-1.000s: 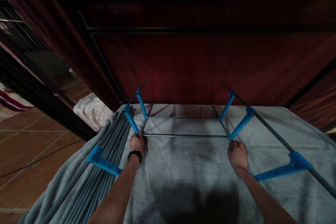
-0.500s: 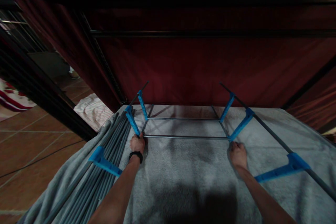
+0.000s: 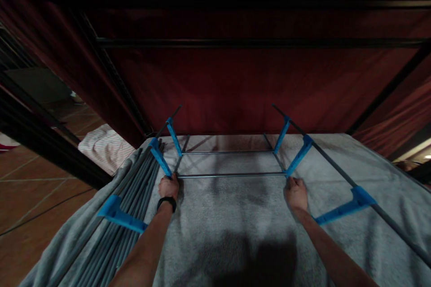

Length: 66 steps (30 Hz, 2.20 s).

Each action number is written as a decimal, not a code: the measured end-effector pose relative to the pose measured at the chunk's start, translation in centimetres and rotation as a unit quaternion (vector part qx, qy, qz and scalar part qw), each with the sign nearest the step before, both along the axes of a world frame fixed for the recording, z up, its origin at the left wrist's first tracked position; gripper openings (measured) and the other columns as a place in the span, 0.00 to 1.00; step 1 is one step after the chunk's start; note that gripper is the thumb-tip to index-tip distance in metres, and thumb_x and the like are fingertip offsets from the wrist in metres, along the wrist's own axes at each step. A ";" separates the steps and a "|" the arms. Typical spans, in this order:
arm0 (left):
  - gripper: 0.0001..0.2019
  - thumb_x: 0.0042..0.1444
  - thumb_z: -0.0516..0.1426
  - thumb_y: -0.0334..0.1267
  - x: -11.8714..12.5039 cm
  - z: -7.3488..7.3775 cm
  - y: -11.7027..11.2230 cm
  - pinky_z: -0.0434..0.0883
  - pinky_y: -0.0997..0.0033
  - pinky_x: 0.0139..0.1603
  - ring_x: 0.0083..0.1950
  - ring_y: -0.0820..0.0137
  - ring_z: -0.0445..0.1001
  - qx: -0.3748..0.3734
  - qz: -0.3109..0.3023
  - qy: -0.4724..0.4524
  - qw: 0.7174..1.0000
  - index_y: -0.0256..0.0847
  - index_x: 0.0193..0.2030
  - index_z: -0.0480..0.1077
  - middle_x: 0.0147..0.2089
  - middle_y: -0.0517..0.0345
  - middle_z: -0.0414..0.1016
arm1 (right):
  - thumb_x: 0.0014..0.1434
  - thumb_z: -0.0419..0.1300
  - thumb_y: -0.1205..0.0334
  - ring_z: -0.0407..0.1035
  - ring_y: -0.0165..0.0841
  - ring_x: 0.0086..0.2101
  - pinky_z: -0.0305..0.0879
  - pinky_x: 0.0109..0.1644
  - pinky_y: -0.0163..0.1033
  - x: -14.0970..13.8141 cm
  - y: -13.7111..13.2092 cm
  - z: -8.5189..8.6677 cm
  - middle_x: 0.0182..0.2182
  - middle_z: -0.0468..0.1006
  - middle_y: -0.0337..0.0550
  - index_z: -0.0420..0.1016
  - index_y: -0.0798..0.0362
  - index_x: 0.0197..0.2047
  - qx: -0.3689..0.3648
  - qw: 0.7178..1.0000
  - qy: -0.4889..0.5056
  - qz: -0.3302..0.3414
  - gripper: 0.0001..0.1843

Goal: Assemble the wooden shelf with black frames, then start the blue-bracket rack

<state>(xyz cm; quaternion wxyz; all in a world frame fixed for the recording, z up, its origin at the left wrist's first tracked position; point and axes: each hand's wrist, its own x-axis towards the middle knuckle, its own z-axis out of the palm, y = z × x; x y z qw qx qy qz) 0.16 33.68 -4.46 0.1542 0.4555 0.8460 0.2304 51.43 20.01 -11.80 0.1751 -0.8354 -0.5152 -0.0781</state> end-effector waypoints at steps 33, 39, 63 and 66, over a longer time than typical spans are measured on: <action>0.29 0.65 0.51 0.46 4.2 -2.1 -9.1 0.59 0.54 0.68 0.71 0.53 0.58 0.172 -0.147 0.135 0.965 0.33 0.68 0.58 0.71 0.34 0.55 | 0.68 0.44 0.54 0.58 0.47 0.62 0.56 0.63 0.51 -8.2 -4.0 0.1 0.65 0.62 0.58 0.62 0.58 0.67 0.052 0.997 -0.021 0.045 0.29; 0.29 0.68 0.46 0.49 5.8 -3.7 -13.9 0.53 0.44 0.69 0.73 0.48 0.52 0.078 -0.217 0.286 0.930 0.35 0.70 0.60 0.72 0.35 0.57 | 0.70 0.41 0.51 0.54 0.50 0.66 0.48 0.67 0.59 -10.3 -6.9 -1.2 0.69 0.57 0.61 0.60 0.58 0.70 -0.035 0.997 -0.051 0.039 0.32; 0.29 0.67 0.47 0.51 3.0 -3.8 -19.3 0.55 0.45 0.69 0.72 0.49 0.57 0.101 -0.213 0.295 0.926 0.38 0.68 0.64 0.71 0.40 0.60 | 0.69 0.38 0.49 0.46 0.49 0.69 0.39 0.68 0.70 -15.5 -14.8 -1.2 0.71 0.54 0.50 0.61 0.49 0.70 -0.064 0.977 -0.049 0.199 0.32; 0.29 0.66 0.47 0.51 3.3 -3.7 -19.8 0.55 0.46 0.69 0.71 0.49 0.57 0.070 -0.197 0.306 0.929 0.38 0.68 0.64 0.70 0.38 0.61 | 0.68 0.40 0.50 0.49 0.50 0.69 0.38 0.68 0.72 -15.4 -16.0 -2.1 0.70 0.58 0.47 0.65 0.44 0.67 -0.052 0.970 -0.051 0.230 0.30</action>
